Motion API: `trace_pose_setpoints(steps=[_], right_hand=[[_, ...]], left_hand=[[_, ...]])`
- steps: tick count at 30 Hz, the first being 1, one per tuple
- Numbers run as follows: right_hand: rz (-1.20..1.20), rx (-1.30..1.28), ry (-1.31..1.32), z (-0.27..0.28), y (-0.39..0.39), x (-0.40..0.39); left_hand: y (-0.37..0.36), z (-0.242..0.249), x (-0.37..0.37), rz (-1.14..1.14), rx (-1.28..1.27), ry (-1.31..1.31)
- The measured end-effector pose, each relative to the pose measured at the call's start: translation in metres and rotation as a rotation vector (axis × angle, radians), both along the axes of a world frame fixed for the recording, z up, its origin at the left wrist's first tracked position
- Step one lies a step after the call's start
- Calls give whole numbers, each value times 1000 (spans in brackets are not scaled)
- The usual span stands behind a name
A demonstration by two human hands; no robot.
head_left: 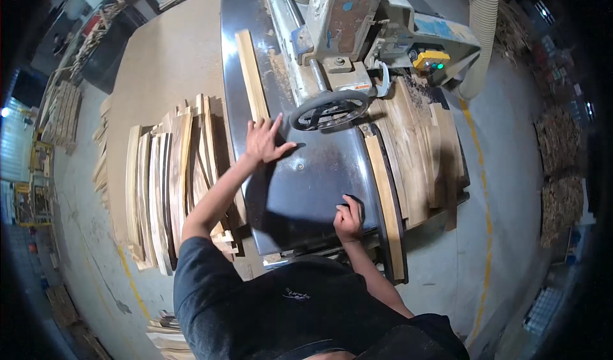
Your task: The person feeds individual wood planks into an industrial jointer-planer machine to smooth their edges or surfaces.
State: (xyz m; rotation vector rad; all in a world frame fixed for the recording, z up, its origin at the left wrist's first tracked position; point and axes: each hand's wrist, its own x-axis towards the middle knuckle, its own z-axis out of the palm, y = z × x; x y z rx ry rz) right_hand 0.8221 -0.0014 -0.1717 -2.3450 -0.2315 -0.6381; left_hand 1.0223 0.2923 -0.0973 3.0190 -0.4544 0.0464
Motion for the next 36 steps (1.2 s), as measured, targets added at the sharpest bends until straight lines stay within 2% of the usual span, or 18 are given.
trace_pose_setpoints(steps=[2, 3, 5, 6, 8, 10, 14, 17, 18, 20, 23, 28, 31, 36], right_hand=[[47, 35, 28, 6, -1, -2], [54, 44, 35, 9, -3, -4], [61, 69, 32, 8, 1, -6], [56, 76, 24, 5, -1, -7], [38, 103, 19, 4, 1, -7], [72, 195, -28, 3, -2, -8], [146, 359, 74, -5, -19, -12], [224, 329, 106, 13, -32, -48], [275, 236, 112, 19, -43, -65], [400, 218, 30, 19, -60, -101], [450, 76, 101, 19, -89, -150], [389, -260, 355, 25, -104, -169], [275, -316, 391, 26, -96, -155], [260, -346, 453, 25, -88, -102]], left_hand=[[-12, -8, -23, 171, -123, -50], [-19, -31, -32, 184, -116, -51], [-31, -81, -33, 595, -49, -329], [-39, -81, -32, 594, -124, -213], [-66, -100, -36, 571, -180, -237], [-92, -93, -58, 498, -219, -216], [-159, -84, -121, 405, -304, -223], [-199, -86, -185, 424, -307, -295], [-210, -86, -207, 406, -329, -309], [-225, -88, -250, 280, -313, -265], [-252, -83, -285, 252, -390, -182], [-265, -77, -256, 213, -467, -130], [-267, -90, -215, 199, -519, -71], [-252, -89, -151, 211, -505, -21]])
